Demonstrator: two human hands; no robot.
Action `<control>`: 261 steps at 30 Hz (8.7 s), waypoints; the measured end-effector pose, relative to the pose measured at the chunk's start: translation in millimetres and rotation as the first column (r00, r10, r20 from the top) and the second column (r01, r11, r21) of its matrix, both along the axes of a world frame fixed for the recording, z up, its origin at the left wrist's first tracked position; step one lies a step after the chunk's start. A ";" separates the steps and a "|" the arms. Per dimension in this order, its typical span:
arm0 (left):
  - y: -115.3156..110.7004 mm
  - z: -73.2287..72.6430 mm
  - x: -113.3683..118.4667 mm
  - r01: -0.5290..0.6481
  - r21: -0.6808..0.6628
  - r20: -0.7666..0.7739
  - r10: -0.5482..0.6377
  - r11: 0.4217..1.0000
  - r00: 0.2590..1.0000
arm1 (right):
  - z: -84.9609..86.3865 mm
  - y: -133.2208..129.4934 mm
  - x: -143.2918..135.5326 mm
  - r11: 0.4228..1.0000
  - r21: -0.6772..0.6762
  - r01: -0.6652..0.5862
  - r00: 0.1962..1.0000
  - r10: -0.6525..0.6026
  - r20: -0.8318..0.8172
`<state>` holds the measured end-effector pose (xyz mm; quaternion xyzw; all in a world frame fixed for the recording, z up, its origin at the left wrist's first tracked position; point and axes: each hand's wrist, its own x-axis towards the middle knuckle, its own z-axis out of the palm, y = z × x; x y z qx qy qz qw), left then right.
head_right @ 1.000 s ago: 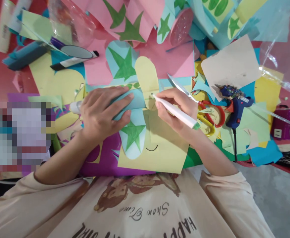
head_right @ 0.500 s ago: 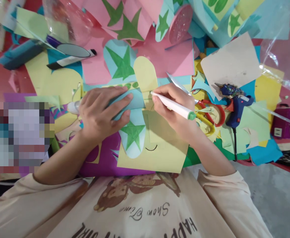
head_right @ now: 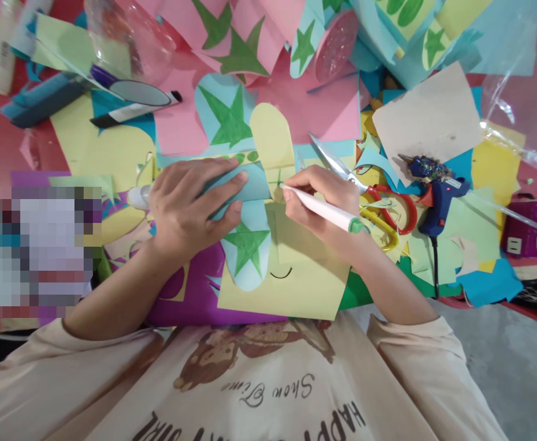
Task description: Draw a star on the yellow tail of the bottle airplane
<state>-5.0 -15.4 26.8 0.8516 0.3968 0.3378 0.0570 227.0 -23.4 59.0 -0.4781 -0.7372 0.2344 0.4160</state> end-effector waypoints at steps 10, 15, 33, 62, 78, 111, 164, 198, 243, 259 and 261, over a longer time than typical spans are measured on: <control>1.8 1.8 2.9 -0.011 0.103 0.008 0.010 0.995 1.000 | -4.2 1.5 -2.0 0.993 0.101 -0.067 0.997 0.065 0.032; 2.0 5.3 4.3 -0.069 0.120 -0.116 0.083 0.990 0.990 | -7.0 3.4 -1.0 0.985 0.135 -0.108 0.991 0.095 0.098; 3.6 5.9 3.4 -0.044 0.231 -0.111 0.071 0.972 0.991 | -1.7 4.3 -2.1 0.993 0.109 0.053 0.998 -0.049 -0.042; 7.6 5.0 2.1 -0.035 0.295 -0.128 0.076 0.955 0.989 | -3.0 2.8 2.0 0.983 0.180 0.020 0.997 -0.032 0.065; 7.7 3.1 2.0 -0.035 0.309 -0.118 0.075 0.950 0.990 | -1.3 -3.9 1.3 0.975 0.190 0.113 0.991 -0.097 -0.091; 4.4 -1.7 0.1 -0.045 0.161 -0.092 0.060 0.986 0.994 | -10.4 1.8 -2.9 0.955 0.295 0.015 0.997 -0.035 0.063; 0.2 12.2 6.3 0.026 0.226 -0.004 -0.026 0.974 1.000 | -5.9 5.7 4.8 0.995 0.099 -0.030 1.000 0.029 0.011; 1.7 5.9 2.9 0.034 0.142 0.049 -0.041 0.989 0.998 | -6.7 7.3 4.4 0.994 0.095 -0.050 0.998 0.047 0.032; 2.8 9.3 3.0 -0.009 0.203 -0.082 0.026 0.979 0.996 | -11.1 0.2 -1.4 0.969 0.244 -0.047 0.999 0.043 0.020; 5.2 11.7 6.8 -0.005 0.308 -0.030 0.015 0.951 0.999 | -10.0 2.3 -2.6 0.958 0.278 -0.067 0.997 0.058 0.042; 5.2 11.4 6.6 -0.007 0.300 -0.029 0.016 0.954 0.999 | -9.5 2.6 -2.4 0.954 0.291 -0.072 0.997 0.057 0.058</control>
